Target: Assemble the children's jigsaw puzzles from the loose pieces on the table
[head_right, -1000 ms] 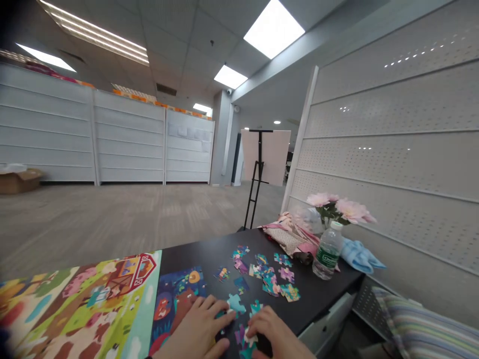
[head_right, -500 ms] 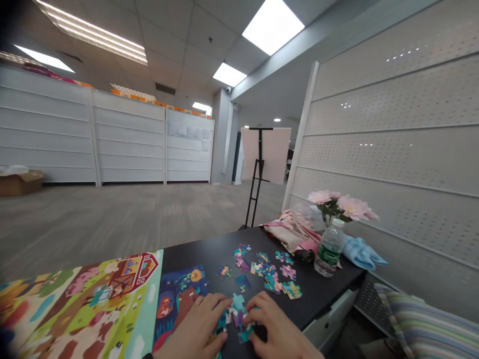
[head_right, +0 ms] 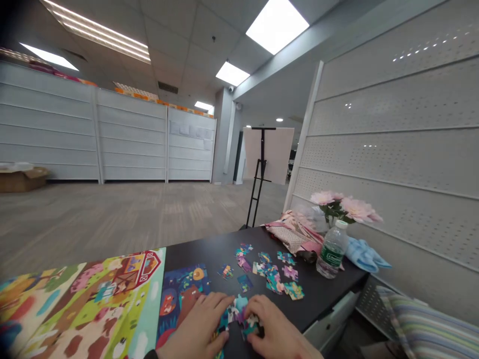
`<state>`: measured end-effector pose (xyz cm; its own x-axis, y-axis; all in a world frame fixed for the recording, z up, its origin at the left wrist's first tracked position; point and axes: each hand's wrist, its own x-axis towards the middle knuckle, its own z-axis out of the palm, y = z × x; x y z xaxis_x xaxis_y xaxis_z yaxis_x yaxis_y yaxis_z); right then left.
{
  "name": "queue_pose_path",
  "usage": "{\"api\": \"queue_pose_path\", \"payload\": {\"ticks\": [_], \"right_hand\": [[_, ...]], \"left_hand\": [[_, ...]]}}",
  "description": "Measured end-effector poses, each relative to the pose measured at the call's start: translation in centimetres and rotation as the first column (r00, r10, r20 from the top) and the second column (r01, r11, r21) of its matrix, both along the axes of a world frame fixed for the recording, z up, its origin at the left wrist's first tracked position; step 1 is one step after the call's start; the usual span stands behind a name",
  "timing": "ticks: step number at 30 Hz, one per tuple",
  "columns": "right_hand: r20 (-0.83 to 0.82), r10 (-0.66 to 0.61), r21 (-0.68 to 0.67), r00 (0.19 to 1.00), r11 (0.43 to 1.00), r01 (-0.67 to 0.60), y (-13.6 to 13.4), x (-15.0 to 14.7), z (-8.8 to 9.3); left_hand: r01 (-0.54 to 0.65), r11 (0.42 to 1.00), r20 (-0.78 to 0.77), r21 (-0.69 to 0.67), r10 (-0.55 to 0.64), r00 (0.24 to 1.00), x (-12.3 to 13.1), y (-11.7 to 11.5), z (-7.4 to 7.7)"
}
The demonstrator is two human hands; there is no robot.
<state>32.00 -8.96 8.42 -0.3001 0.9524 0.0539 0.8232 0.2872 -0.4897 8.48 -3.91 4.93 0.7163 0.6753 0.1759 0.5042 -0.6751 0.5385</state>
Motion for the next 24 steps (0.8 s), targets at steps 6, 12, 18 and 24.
{"api": "queue_pose_path", "payload": {"ticks": [6, 12, 18, 24], "right_hand": [[-0.055, -0.009, -0.058, 0.998, 0.998, 0.005, 0.5, 0.0, -0.1], [-0.066, -0.014, -0.046, 0.998, 0.999, 0.011, 0.8, -0.3, 0.5], [-0.071, -0.037, 0.047, 0.997, 0.998, 0.040, 1.7, -0.4, 0.1], [0.021, -0.178, -0.029, 0.984, 0.983, 0.179, 3.5, -0.9, -0.8]], "left_hand": [[0.004, 1.000, -0.004, 0.007, -0.004, 1.000, 0.2, 0.3, -0.6], [0.000, 1.000, 0.021, 0.010, 0.000, 1.000, 0.4, 0.8, -1.8], [-0.027, 0.999, 0.033, 0.026, 0.026, 0.999, 0.7, 1.5, -2.7], [-0.032, 0.999, 0.020, 0.015, 0.032, 0.999, 0.6, 1.7, -2.5]]}}
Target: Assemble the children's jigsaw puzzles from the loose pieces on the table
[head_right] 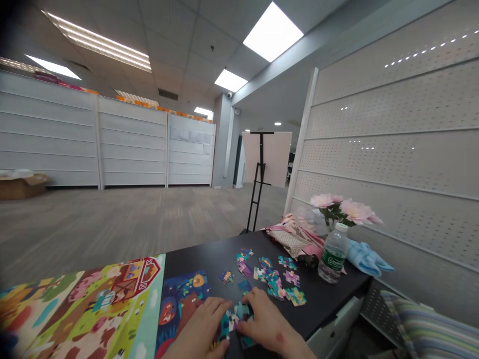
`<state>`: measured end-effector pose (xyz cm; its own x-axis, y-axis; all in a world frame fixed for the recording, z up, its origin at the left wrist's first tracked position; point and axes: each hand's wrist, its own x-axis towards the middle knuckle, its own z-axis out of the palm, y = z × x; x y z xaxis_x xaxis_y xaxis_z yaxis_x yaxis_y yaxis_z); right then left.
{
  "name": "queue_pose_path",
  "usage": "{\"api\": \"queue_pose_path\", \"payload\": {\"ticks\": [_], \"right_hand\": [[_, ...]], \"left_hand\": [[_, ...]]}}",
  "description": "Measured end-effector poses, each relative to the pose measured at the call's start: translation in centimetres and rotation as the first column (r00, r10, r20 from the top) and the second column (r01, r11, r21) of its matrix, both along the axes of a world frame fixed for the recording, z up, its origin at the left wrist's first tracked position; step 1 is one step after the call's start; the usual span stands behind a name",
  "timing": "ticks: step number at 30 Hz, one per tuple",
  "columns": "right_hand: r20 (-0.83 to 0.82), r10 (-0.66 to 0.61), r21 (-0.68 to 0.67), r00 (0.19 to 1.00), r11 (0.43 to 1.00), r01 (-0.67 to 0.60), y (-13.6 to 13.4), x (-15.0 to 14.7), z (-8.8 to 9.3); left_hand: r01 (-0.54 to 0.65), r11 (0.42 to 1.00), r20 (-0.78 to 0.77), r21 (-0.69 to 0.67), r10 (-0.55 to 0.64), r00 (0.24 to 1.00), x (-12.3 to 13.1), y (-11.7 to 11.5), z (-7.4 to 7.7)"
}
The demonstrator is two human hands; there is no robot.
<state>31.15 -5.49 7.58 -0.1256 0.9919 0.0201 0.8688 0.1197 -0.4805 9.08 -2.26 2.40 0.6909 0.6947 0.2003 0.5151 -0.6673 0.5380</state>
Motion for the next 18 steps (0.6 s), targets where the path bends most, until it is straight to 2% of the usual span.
{"api": "queue_pose_path", "payload": {"ticks": [8, 18], "right_hand": [[-0.046, -0.064, -0.009, 0.997, 0.998, 0.064, 1.4, 0.0, -0.6], [-0.114, 0.008, 0.054, 0.993, 0.999, -0.001, 1.6, 0.4, -1.4]], "left_hand": [[0.004, 1.000, -0.029, -0.005, -0.004, 1.000, 0.3, 0.2, 0.1], [0.006, 0.999, -0.093, -0.031, -0.009, 0.996, 0.3, 0.1, 1.3]]}}
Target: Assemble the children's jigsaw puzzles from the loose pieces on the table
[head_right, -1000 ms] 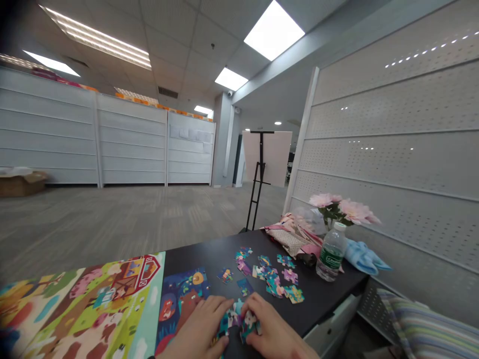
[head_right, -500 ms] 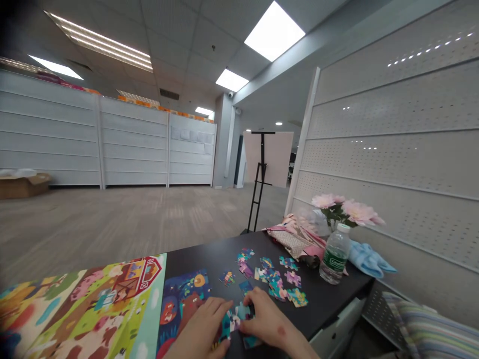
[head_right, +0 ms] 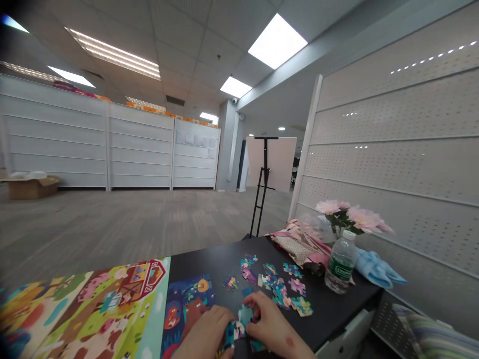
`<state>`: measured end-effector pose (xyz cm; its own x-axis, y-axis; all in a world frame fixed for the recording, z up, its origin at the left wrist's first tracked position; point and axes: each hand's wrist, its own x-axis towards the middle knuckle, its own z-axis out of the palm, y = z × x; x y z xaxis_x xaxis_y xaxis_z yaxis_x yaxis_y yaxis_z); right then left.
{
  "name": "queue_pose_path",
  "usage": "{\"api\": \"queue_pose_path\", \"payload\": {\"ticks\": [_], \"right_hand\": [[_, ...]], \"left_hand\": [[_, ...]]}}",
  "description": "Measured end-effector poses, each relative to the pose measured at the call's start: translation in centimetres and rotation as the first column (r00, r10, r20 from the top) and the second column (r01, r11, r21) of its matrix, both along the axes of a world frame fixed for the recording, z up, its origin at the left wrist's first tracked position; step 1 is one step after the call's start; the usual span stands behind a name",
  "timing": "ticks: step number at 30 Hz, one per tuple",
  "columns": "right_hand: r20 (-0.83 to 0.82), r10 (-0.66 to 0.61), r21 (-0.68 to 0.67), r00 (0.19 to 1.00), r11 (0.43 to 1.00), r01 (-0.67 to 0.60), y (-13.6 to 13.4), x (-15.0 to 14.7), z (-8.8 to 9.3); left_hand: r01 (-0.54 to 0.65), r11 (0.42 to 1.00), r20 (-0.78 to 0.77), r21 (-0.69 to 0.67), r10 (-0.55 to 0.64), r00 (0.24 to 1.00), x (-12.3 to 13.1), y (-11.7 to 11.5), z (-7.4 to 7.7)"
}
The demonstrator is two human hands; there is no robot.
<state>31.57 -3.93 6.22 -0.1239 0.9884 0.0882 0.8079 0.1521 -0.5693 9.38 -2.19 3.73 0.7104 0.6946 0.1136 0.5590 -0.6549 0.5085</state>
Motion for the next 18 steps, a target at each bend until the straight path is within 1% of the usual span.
{"api": "queue_pose_path", "payload": {"ticks": [5, 7, 10, 12, 14, 18], "right_hand": [[0.013, 0.052, 0.013, 0.999, 0.999, -0.053, 0.1, -0.7, 0.1], [0.010, 0.074, 0.009, 0.997, 0.997, -0.074, 0.1, -0.8, 0.5], [0.000, 0.105, 0.014, 0.994, 0.994, -0.105, -0.3, -0.5, 1.2], [0.008, 0.108, 0.031, 0.994, 0.994, -0.108, -1.1, 0.0, 1.6], [0.031, 0.106, 0.035, 0.994, 0.994, -0.107, -2.2, 0.7, 1.6], [0.040, 0.114, 0.011, 0.993, 0.993, -0.115, -4.3, 1.7, 0.5]], "left_hand": [[0.027, 0.997, 0.000, 0.069, -0.028, 1.000, -0.3, -0.4, -0.3], [0.035, 0.994, -0.009, 0.099, -0.035, 0.999, -0.3, -0.5, -0.5], [0.019, 0.994, -0.009, 0.106, -0.018, 1.000, -0.3, -0.7, -0.5], [0.010, 0.994, -0.009, 0.110, -0.009, 1.000, -0.3, -0.9, -0.3], [0.037, 0.993, -0.011, 0.115, -0.036, 0.999, -0.3, -0.9, 0.0], [0.100, 0.987, -0.003, 0.123, -0.100, 0.995, -0.4, -1.2, 0.6]]}}
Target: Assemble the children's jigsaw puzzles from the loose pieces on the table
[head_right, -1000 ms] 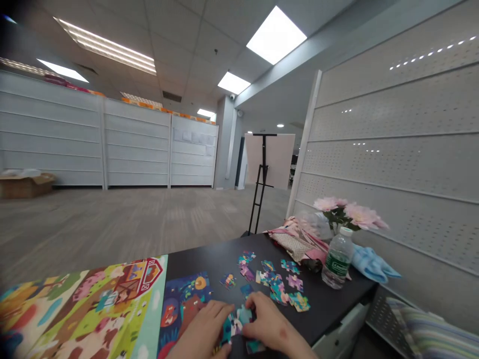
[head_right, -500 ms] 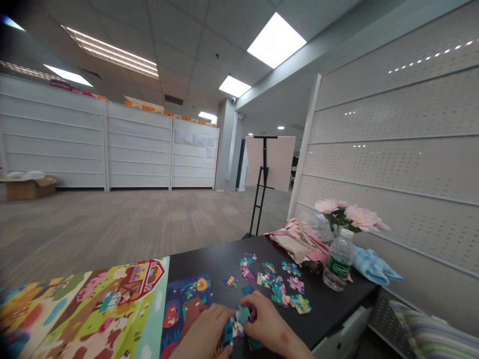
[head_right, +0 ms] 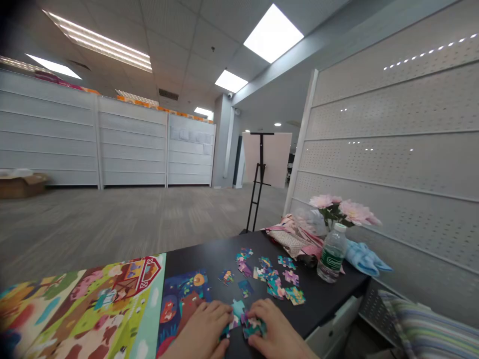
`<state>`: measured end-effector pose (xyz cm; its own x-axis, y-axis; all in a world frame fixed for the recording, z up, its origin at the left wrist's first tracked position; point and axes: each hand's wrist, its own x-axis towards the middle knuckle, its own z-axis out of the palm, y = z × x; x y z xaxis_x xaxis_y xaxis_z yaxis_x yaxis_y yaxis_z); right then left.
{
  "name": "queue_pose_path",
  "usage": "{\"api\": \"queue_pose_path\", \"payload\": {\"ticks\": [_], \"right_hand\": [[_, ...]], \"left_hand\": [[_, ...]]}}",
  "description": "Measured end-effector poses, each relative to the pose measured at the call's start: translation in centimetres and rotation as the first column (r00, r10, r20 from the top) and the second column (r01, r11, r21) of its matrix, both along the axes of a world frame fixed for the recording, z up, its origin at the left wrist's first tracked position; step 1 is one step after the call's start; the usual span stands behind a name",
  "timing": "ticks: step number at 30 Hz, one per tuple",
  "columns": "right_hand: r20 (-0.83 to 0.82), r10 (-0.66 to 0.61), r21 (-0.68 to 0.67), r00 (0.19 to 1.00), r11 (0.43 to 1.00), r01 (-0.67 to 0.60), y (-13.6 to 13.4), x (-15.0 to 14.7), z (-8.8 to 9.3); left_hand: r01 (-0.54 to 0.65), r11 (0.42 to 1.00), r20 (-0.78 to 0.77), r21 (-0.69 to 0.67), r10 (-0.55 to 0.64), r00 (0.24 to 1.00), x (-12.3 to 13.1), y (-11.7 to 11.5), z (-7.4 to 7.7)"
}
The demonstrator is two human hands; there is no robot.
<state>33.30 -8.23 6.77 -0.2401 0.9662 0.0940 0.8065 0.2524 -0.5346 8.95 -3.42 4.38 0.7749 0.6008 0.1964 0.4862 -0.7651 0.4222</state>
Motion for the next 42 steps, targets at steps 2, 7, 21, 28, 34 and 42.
{"api": "queue_pose_path", "payload": {"ticks": [2, 7, 21, 28, 34, 42], "right_hand": [[-0.014, 0.020, 0.018, 1.000, 1.000, -0.019, -0.5, 0.2, -0.6], [0.005, 0.166, 0.095, 0.986, 0.982, -0.165, -1.1, 0.2, -0.4], [-0.024, -0.017, -0.056, 1.000, 0.998, 0.015, -2.5, 5.0, 0.0], [-0.027, -0.089, -0.035, 0.996, 0.995, 0.088, -2.0, 4.6, 0.7], [-0.012, -0.109, -0.042, 0.994, 0.993, 0.109, -1.3, 6.1, 0.2], [-0.100, -0.175, 0.038, 0.979, 0.983, 0.180, -0.8, 6.2, -1.7]], "left_hand": [[-0.013, 1.000, 0.010, 0.012, 0.013, 1.000, 0.0, -0.2, 0.1], [-0.019, 0.999, -0.007, 0.043, 0.019, 1.000, 0.1, -0.2, -0.3], [0.007, 0.997, -0.093, 0.079, 0.000, 0.996, 0.4, -0.6, 0.2], [0.075, 0.989, -0.148, 0.129, -0.056, 0.987, 2.5, -1.5, 2.4], [0.050, 0.996, -0.157, 0.073, -0.038, 0.987, 3.2, -1.6, 1.6], [0.023, 0.999, -0.149, 0.030, -0.018, 0.989, 3.6, -1.1, 0.4]]}}
